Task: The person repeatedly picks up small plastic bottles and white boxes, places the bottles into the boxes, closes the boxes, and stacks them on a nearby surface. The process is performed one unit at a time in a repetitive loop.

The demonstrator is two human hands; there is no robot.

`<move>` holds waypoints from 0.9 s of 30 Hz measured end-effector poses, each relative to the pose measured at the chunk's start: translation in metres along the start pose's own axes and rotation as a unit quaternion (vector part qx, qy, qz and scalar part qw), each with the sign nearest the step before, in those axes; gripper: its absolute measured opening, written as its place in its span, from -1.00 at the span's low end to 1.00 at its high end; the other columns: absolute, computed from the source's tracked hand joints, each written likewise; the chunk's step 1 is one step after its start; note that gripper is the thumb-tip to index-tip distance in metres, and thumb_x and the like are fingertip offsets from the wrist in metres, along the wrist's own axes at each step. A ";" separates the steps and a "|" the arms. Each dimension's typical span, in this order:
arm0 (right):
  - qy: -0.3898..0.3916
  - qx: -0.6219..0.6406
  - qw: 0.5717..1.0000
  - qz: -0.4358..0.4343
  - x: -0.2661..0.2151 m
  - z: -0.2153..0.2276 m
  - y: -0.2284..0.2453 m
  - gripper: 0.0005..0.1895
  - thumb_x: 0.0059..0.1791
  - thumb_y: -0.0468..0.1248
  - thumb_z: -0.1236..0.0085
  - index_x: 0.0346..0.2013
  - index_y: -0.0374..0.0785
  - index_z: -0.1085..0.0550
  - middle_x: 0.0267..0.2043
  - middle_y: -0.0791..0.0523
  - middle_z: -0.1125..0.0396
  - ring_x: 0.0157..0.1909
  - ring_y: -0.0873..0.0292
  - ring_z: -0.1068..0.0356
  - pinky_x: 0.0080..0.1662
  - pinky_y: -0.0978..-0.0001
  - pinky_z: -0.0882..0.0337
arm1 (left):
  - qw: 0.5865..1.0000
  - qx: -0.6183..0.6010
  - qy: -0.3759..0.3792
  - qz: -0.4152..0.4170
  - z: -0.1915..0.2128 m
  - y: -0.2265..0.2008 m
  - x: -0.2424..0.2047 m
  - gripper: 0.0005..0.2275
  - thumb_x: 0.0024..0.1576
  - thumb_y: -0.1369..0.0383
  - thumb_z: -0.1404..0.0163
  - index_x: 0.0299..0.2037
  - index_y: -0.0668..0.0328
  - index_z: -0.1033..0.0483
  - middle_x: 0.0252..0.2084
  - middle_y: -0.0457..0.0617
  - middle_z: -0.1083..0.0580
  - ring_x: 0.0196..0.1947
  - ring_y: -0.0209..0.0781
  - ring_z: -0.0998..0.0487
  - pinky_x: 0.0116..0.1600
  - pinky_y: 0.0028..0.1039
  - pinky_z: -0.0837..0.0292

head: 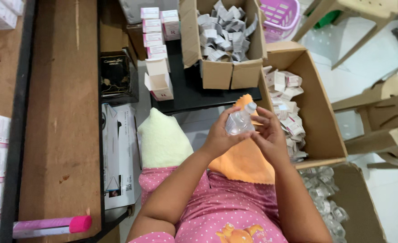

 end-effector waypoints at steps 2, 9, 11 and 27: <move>-0.056 -0.163 0.985 0.000 -0.015 0.012 -0.007 -0.53 -0.02 -0.34 -0.27 0.14 -0.25 -0.32 0.06 0.06 -0.35 -0.06 0.20 -0.43 -0.04 0.36 -0.45 | 0.998 0.045 -0.037 -0.035 -0.003 0.005 -0.001 -0.32 0.05 0.33 -0.33 0.35 0.19 -0.24 0.20 0.06 -0.43 0.20 -0.17 -0.47 0.26 -0.37 -0.43; -0.025 -0.472 0.869 -0.145 -0.066 0.039 -0.027 -0.51 -0.24 -0.04 -0.44 -0.22 -0.28 -0.48 -0.31 0.02 -0.37 -0.35 0.09 -0.42 -0.27 0.26 -0.43 | 0.987 0.063 -0.112 -0.095 -0.007 0.005 0.004 -0.24 0.00 0.40 -0.32 0.36 0.24 -0.09 0.18 0.10 -0.32 0.17 -0.12 -0.41 0.26 -0.35 -0.37; -0.017 -0.453 0.872 -0.183 -0.069 0.040 -0.036 -0.54 -0.17 -0.04 -0.39 -0.22 -0.29 -0.45 -0.33 0.02 -0.38 -0.35 0.05 -0.41 -0.26 0.21 -0.42 | 0.989 0.052 -0.111 -0.088 -0.008 0.006 0.002 -0.26 0.02 0.42 -0.30 0.36 0.24 -0.08 0.18 0.11 -0.31 0.17 -0.12 -0.40 0.27 -0.35 -0.36; 0.002 -0.118 0.993 -0.003 -0.041 0.023 0.024 -0.14 -0.09 -0.01 -0.32 0.32 -0.37 -0.15 0.09 0.10 -0.28 0.09 0.14 -0.29 0.02 0.23 -0.36 | 0.969 0.143 -0.090 -0.182 -0.030 0.003 -0.008 -0.20 0.10 0.48 -0.26 0.43 0.27 0.10 0.35 0.24 -0.12 0.36 0.11 -0.28 0.43 -0.21 -0.23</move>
Point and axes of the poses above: each hand's wrist, its own x-axis towards the middle knuckle, its own z-axis out of the back of the hand, y = z × x, the point moved 4 cm from there along x, towards the middle knuckle
